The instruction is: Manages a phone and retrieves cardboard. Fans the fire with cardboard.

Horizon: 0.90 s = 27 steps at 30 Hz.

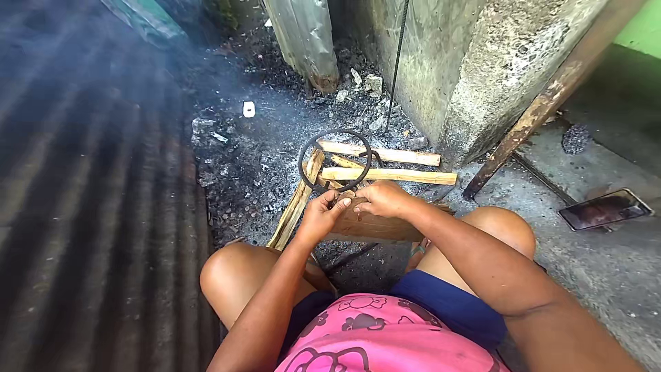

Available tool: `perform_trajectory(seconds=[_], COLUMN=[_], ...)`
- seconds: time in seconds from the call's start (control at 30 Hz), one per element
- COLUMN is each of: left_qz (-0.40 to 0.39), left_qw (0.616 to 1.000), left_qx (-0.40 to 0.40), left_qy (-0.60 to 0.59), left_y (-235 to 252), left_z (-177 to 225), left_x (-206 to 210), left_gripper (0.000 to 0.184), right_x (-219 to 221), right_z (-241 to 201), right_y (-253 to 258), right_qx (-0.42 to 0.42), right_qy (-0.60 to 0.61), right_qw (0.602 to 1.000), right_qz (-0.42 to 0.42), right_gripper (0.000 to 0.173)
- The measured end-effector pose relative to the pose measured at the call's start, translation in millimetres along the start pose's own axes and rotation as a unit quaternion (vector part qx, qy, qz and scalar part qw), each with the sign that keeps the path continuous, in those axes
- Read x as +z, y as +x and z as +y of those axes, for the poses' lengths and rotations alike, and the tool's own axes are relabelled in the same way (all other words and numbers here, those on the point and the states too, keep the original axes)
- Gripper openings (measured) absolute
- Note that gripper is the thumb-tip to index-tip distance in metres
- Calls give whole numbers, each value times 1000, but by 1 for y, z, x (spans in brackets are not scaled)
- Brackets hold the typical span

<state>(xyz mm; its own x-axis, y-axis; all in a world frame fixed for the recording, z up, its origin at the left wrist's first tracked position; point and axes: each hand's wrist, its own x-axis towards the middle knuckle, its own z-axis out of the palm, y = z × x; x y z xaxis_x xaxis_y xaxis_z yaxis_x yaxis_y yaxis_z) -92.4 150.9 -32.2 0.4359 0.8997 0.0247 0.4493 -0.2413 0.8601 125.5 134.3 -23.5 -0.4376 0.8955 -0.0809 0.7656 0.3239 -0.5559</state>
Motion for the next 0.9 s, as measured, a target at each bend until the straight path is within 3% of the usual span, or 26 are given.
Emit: perform_trajectory(seconds=[0.1,0.3,0.5,0.77,0.9], left_qz=[13,57,97,130,169], left_qw=[995,992,993,981,957], left_qx=[44,40,-67,-87,-144], left_qy=[85,101,8,-116,-186], left_y=[-1,-4,-3,6,13], left_z=[-2,-3,-16,-13,-6], left_x=[4,22,29,48,60], left_gripper=[19,23,18,13,13], right_x=[1,19,31,33,33], right_z=[-1,2,-14,-15,-21], right_y=[2,7,12,12,9], right_qx=[14,35,75,86,53], right_qy=[20,79,43,17,-34], right_qw=[1000,996,996,995,998], right_qz=[-11,19,16,37,29], right_gripper=[28,37,32,29,27])
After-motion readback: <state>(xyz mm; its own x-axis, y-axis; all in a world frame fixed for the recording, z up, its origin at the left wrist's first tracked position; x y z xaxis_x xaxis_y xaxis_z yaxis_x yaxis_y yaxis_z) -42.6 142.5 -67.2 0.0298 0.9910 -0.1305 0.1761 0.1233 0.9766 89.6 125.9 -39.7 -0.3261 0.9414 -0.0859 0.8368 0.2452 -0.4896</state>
